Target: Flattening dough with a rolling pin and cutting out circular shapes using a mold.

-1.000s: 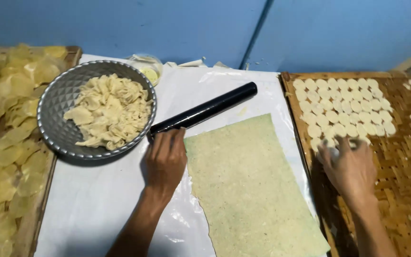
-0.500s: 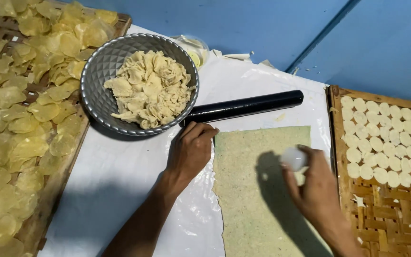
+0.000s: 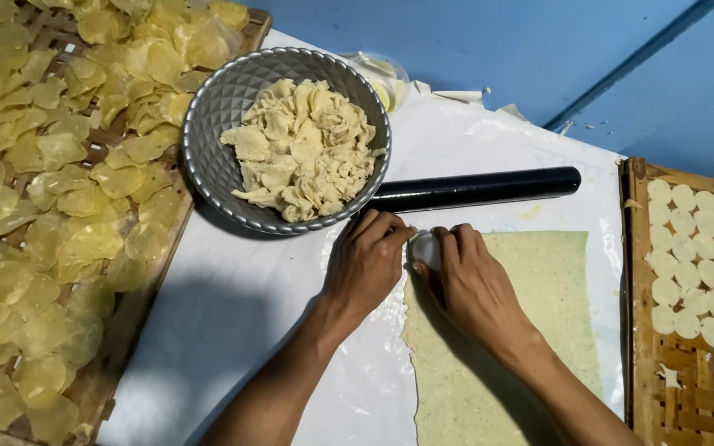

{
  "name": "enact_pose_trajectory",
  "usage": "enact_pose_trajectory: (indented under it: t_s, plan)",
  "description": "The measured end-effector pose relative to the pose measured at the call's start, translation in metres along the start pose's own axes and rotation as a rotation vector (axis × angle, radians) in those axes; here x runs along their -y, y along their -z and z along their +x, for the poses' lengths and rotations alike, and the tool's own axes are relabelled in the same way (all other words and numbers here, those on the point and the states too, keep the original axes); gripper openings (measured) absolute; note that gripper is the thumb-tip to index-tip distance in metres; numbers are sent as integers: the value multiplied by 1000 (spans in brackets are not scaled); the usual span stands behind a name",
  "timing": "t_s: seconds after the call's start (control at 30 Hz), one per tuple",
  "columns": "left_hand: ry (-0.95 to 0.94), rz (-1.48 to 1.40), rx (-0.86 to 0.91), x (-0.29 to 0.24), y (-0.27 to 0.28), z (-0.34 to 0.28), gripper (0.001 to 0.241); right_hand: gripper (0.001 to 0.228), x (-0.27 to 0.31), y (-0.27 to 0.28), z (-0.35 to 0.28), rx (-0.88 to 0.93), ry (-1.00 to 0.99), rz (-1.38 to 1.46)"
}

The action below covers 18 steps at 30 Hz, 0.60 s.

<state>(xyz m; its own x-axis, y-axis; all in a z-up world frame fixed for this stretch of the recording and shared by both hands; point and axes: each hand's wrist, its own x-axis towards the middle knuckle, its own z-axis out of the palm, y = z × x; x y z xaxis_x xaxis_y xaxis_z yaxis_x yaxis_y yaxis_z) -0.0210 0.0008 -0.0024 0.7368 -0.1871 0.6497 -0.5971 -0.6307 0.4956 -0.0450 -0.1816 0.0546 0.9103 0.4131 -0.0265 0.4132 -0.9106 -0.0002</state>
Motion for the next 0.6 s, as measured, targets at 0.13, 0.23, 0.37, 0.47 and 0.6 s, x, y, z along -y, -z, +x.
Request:
enact_pose_trajectory:
  t_s: [0.13, 0.23, 0.37, 0.47, 0.6]
  plan:
    - [-1, 22, -9, -4, 3, 4, 18, 53, 0, -11, 6, 36, 13, -43]
    - [1, 21, -9, -5, 7, 6, 19, 51, 11, -7, 13, 28, 9, -104]
    - [3, 20, 5, -5, 6, 5, 17, 56, 20, -5, 16, 72, -65, -249]
    - [2, 29, 11, -8, 8, 8, 17, 55, 24, 1, 16, 79, -80, -275]
    - [12, 14, 10, -10, 11, 11, 19, 50, 15, 10, 14, 106, 50, -279]
